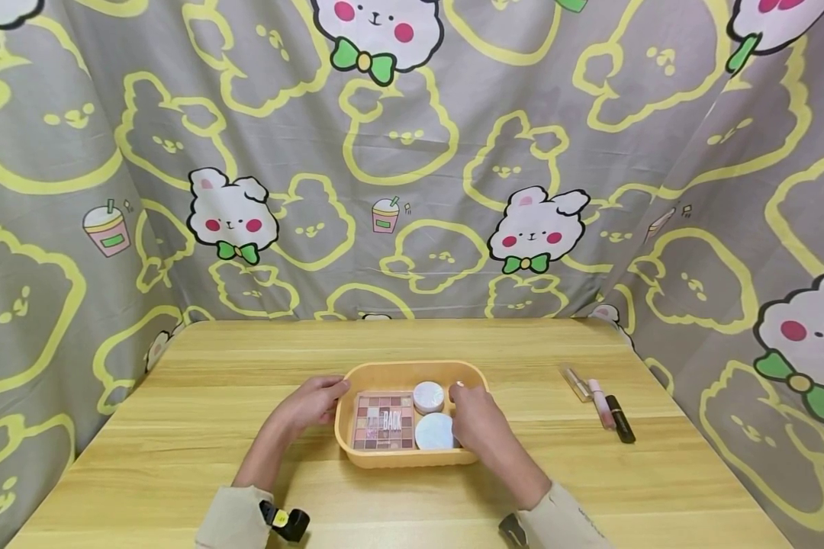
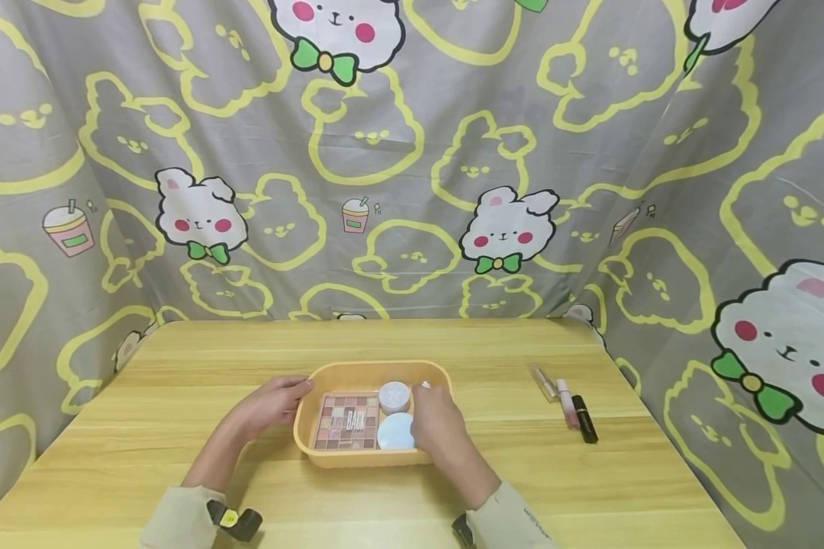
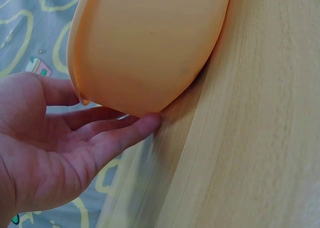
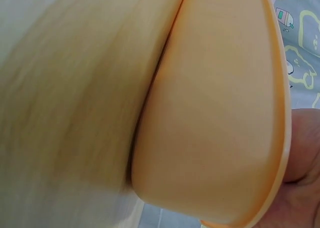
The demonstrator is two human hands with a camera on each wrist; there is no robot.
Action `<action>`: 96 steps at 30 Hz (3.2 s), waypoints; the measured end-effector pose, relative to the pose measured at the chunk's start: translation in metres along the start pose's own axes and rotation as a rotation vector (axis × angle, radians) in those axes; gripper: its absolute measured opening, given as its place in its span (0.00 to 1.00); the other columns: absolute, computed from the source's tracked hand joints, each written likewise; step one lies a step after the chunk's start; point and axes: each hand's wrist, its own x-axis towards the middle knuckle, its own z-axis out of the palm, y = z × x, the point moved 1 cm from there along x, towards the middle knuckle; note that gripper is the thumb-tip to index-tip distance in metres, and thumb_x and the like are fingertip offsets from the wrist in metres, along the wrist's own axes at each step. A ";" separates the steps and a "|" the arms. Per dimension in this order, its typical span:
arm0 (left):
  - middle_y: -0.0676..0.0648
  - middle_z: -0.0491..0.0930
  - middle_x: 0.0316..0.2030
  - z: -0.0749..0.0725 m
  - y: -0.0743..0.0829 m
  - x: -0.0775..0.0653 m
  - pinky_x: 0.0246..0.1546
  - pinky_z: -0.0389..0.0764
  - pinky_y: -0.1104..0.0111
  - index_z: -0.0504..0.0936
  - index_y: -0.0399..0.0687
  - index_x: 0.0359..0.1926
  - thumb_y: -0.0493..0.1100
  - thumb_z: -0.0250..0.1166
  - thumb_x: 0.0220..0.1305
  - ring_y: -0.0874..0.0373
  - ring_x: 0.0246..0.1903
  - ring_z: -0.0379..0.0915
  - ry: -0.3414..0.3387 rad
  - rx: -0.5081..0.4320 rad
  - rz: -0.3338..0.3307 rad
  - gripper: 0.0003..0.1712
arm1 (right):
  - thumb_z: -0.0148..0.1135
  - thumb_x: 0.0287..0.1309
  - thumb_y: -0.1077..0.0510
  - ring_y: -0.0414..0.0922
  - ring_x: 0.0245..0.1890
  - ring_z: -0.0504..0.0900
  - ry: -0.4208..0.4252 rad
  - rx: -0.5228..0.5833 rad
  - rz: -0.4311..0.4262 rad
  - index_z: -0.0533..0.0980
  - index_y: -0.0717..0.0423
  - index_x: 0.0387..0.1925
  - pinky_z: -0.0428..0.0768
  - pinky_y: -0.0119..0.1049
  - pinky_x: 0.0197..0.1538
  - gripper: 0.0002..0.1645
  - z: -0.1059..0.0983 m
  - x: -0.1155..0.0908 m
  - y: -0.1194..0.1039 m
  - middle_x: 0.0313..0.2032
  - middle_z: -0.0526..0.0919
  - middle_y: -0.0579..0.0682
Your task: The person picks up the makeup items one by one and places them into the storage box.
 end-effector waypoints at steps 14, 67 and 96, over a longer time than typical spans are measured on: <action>0.30 0.75 0.63 0.000 0.001 0.001 0.56 0.83 0.55 0.62 0.26 0.72 0.45 0.47 0.80 0.42 0.62 0.75 -0.015 0.007 0.010 0.31 | 0.61 0.55 0.74 0.45 0.21 0.72 0.013 -0.035 -0.021 0.76 0.60 0.21 0.71 0.34 0.20 0.11 -0.001 -0.001 0.001 0.21 0.75 0.51; 0.30 0.77 0.60 -0.001 0.002 -0.001 0.53 0.84 0.56 0.63 0.25 0.71 0.46 0.47 0.80 0.45 0.58 0.78 -0.043 0.024 0.019 0.31 | 0.68 0.57 0.64 0.44 0.26 0.78 0.214 0.116 -0.027 0.84 0.65 0.40 0.78 0.36 0.29 0.09 -0.031 0.006 0.009 0.28 0.84 0.53; 0.30 0.76 0.62 0.000 0.000 0.001 0.54 0.84 0.55 0.62 0.26 0.72 0.45 0.47 0.80 0.43 0.61 0.77 -0.025 0.003 0.015 0.30 | 0.62 0.67 0.55 0.47 0.28 0.79 0.312 0.181 0.147 0.77 0.66 0.57 0.78 0.42 0.33 0.23 -0.091 0.001 0.067 0.34 0.85 0.56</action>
